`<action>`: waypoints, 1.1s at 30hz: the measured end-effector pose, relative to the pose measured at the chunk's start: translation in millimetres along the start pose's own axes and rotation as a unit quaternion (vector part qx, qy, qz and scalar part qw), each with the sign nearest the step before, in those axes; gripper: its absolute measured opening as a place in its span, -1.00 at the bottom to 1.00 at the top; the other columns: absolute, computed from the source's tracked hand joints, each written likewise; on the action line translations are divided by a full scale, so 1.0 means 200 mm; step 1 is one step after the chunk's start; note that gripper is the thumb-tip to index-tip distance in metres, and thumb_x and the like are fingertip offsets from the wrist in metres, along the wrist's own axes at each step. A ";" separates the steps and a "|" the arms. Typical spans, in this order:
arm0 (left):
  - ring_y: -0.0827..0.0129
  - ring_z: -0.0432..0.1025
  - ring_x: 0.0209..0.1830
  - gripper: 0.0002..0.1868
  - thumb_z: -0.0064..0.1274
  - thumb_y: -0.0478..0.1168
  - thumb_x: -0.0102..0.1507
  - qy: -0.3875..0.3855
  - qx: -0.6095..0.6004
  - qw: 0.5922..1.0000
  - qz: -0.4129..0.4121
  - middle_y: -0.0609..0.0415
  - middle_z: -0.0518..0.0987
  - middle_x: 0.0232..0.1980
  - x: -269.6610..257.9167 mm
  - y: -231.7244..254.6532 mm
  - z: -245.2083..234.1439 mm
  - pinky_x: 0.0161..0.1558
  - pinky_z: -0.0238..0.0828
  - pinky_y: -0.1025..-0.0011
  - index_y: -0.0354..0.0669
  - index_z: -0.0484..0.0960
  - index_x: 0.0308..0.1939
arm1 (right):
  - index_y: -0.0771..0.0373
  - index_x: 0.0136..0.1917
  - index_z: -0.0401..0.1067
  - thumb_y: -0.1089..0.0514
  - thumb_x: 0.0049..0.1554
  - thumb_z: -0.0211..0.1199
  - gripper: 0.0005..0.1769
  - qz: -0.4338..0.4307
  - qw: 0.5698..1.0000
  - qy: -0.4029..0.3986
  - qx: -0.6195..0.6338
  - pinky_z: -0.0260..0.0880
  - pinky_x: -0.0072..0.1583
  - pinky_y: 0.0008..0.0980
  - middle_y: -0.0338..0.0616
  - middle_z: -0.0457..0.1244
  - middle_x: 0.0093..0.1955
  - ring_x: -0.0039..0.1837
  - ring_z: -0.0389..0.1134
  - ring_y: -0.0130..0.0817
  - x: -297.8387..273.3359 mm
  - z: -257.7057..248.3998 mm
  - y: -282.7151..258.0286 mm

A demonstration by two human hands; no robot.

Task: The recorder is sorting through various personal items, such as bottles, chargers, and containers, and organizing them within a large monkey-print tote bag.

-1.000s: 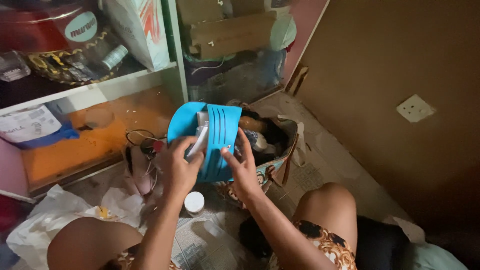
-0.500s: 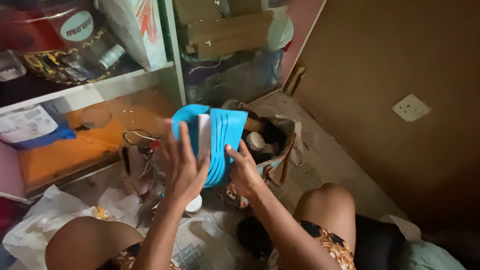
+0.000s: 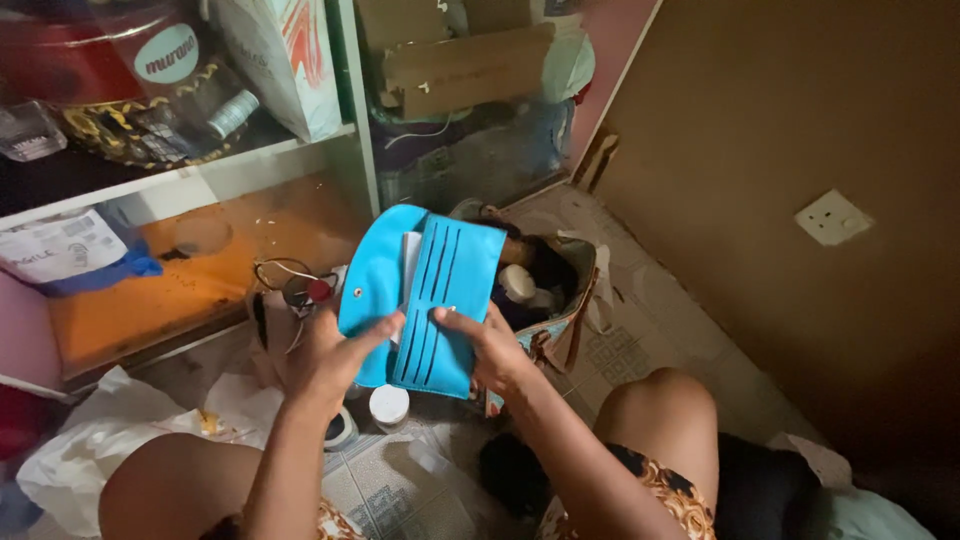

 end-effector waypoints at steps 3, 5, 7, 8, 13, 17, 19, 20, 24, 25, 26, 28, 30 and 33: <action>0.33 0.61 -0.26 -0.63 0.35 -0.23 0.10 -0.094 0.062 0.993 0.037 -0.05 0.73 -0.20 0.03 0.01 0.03 -0.17 0.58 0.33 -0.31 0.68 -0.06 | 0.36 0.45 0.10 0.05 -0.01 0.48 -0.10 -0.009 0.999 -0.032 -0.005 0.49 0.28 0.07 0.14 0.25 0.26 0.29 0.37 -0.02 0.01 -0.03 -0.01; 0.35 0.63 -0.27 -0.60 0.30 -0.30 0.03 -0.102 0.058 0.993 0.002 0.03 0.74 -0.18 0.08 -0.05 0.04 -0.20 0.61 0.31 -0.28 0.69 -0.04 | 0.32 0.46 0.11 0.01 0.00 0.45 -0.11 0.008 0.999 -0.036 0.024 0.48 0.28 0.06 0.15 0.26 0.26 0.28 0.38 -0.01 0.04 -0.05 0.01; 0.30 0.64 -0.24 -0.62 0.28 -0.33 0.05 -0.090 0.094 0.991 -0.034 -0.01 0.75 -0.16 0.11 -0.10 0.07 -0.17 0.60 0.29 -0.31 0.70 -0.04 | 0.34 0.46 0.13 0.00 0.01 0.45 -0.12 0.012 0.999 -0.046 0.022 0.49 0.28 0.03 0.15 0.27 0.25 0.28 0.38 -0.01 0.06 -0.05 0.02; 0.26 0.65 -0.22 -0.63 0.26 -0.36 0.07 -0.079 0.132 0.986 -0.069 -0.04 0.76 -0.15 0.14 -0.11 0.08 -0.14 0.60 0.27 -0.35 0.71 -0.04 | 0.37 0.45 0.14 -0.01 0.02 0.45 -0.12 0.014 0.998 -0.056 0.022 0.50 0.28 0.01 0.14 0.28 0.24 0.27 0.38 -0.02 0.07 -0.03 0.00; 0.36 0.59 -0.08 -0.55 0.24 -0.30 0.07 -0.092 0.085 0.992 0.023 0.04 0.71 -0.03 0.14 0.28 0.21 -0.02 0.52 0.35 -0.21 0.62 0.06 | 0.34 0.39 0.27 -0.01 0.02 0.46 -0.23 0.062 0.997 0.008 -0.035 0.51 0.21 -0.11 -0.03 0.32 0.20 0.23 0.39 -0.18 0.07 0.09 -0.30; 0.34 0.60 -0.09 -0.57 0.23 -0.11 0.18 -0.029 0.156 0.985 0.068 0.04 0.73 -0.04 0.11 0.64 0.24 -0.04 0.50 0.36 -0.16 0.64 0.09 | 0.40 0.37 0.32 -0.02 0.07 0.48 -0.26 0.078 0.995 0.017 -0.068 0.43 0.04 -0.09 0.07 0.36 0.13 0.11 0.38 -0.06 -0.04 0.22 -0.64; 0.25 0.59 -0.15 -0.60 0.21 -0.02 0.22 -0.008 0.260 0.965 0.032 -0.05 0.70 -0.12 0.06 0.81 0.30 -0.05 0.49 0.30 -0.22 0.65 0.00 | 0.38 0.36 0.32 -0.02 0.03 0.48 -0.25 0.081 0.991 0.055 -0.090 0.46 0.08 -0.07 0.03 0.37 0.13 0.13 0.40 -0.11 -0.11 0.31 -0.81; 0.16 0.59 -0.21 -0.57 0.19 0.07 0.27 0.009 0.361 0.933 -0.002 -0.14 0.67 -0.20 0.03 0.89 0.33 -0.06 0.48 0.24 -0.28 0.67 -0.09 | 0.36 0.35 0.33 -0.02 0.00 0.47 -0.25 0.079 0.986 0.096 -0.112 0.49 0.12 -0.05 -0.01 0.39 0.13 0.15 0.43 -0.16 -0.15 0.35 -0.90; 0.03 0.49 -0.09 -0.75 0.25 -0.09 0.30 0.027 0.365 0.896 0.252 -0.13 0.61 -0.15 -0.23 1.52 0.61 -0.04 0.39 0.15 -0.21 0.63 -0.25 | 0.29 0.37 0.29 -0.07 0.03 0.44 -0.25 0.091 0.960 0.214 -0.154 0.42 0.26 -0.08 -0.02 0.38 0.16 0.21 0.40 -0.17 -0.36 0.58 -1.25; 0.00 0.48 -0.08 -0.71 0.22 -0.17 0.25 0.039 0.362 0.889 0.276 -0.14 0.62 -0.12 -0.30 1.67 0.65 -0.03 0.38 0.11 -0.25 0.64 -0.02 | 0.23 0.40 0.28 -0.17 0.09 0.30 -0.28 0.094 0.973 0.192 -0.089 0.37 0.30 -0.10 -0.11 0.36 0.23 0.26 0.38 -0.22 -0.43 0.68 -1.36; -0.04 0.47 -0.07 -0.53 0.20 -0.24 0.20 0.050 0.359 0.882 0.300 -0.14 0.63 -0.08 -0.37 1.83 0.69 -0.01 0.37 0.07 -0.29 0.65 0.20 | 0.18 0.42 0.28 -0.27 0.14 0.16 -0.28 0.095 0.981 0.169 -0.023 0.33 0.34 -0.12 -0.20 0.34 0.29 0.30 0.35 -0.28 -0.49 0.78 -1.47; -0.01 0.48 -0.04 -0.61 0.21 -0.26 0.20 0.054 0.346 0.886 0.304 -0.10 0.65 -0.06 -0.45 2.02 0.74 0.02 0.38 0.10 -0.24 0.66 0.11 | 0.22 0.43 0.29 -0.29 0.18 0.12 -0.27 0.090 0.986 0.136 0.036 0.31 0.36 -0.14 -0.16 0.33 0.32 0.31 0.34 -0.25 -0.59 0.84 -1.58; 0.02 0.49 -0.01 -0.69 0.22 -0.28 0.20 0.054 0.329 0.890 0.311 -0.06 0.66 -0.04 -0.52 2.21 0.79 0.05 0.40 0.13 -0.20 0.67 0.03 | 0.27 0.44 0.30 -0.32 0.22 0.07 -0.25 0.079 0.987 0.104 0.093 0.30 0.37 -0.17 -0.11 0.32 0.34 0.32 0.33 -0.22 -0.70 0.92 -1.74; 0.02 0.50 0.01 -0.65 0.17 -0.32 0.18 0.019 0.311 0.891 0.330 -0.09 0.64 0.01 -0.61 2.43 0.85 0.05 0.41 0.16 -0.20 0.66 0.07 | 0.21 0.41 0.33 -0.36 0.24 0.03 -0.27 0.083 0.988 0.119 0.059 0.31 0.33 -0.24 -0.17 0.33 0.30 0.27 0.34 -0.33 -0.84 1.04 -1.95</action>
Point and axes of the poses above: each hand's wrist, its own x-axis towards the middle knuckle, its own z-axis out of the palm, y = z × x, the point moved 4 cm from there along x, towards the middle knuckle
